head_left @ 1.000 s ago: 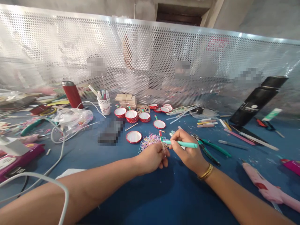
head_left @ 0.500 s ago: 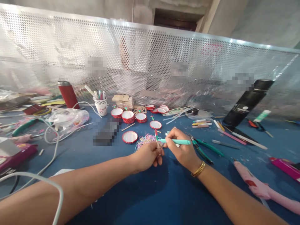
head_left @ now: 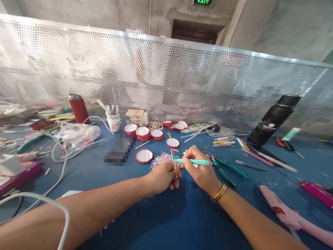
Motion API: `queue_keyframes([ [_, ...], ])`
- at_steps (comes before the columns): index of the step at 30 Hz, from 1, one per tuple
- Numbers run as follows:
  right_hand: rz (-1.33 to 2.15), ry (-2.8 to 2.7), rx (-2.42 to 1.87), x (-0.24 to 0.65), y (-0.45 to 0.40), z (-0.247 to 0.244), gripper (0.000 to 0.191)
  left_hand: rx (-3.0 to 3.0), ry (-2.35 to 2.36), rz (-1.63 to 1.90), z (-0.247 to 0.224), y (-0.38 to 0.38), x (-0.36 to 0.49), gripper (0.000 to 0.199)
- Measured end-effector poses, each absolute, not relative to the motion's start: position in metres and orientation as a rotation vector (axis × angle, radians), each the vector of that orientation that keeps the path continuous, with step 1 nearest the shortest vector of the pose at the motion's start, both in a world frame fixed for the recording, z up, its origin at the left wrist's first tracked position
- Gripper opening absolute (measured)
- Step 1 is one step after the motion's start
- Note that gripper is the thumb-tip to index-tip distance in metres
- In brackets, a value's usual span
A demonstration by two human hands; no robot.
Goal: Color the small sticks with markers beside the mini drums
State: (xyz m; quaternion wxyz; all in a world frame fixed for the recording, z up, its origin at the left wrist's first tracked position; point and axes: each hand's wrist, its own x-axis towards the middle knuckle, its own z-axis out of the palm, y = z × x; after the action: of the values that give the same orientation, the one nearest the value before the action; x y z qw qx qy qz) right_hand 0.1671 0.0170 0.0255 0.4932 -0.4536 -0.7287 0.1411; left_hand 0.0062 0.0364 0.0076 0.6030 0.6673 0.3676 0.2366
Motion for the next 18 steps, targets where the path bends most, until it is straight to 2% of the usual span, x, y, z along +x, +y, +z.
queue_keyframes([
  [18,0.309,-1.796,-1.087,0.1679,0.0178,0.0248,0.014,1.551,0.862,0.522,0.0113,0.0348,0.0068,0.014],
])
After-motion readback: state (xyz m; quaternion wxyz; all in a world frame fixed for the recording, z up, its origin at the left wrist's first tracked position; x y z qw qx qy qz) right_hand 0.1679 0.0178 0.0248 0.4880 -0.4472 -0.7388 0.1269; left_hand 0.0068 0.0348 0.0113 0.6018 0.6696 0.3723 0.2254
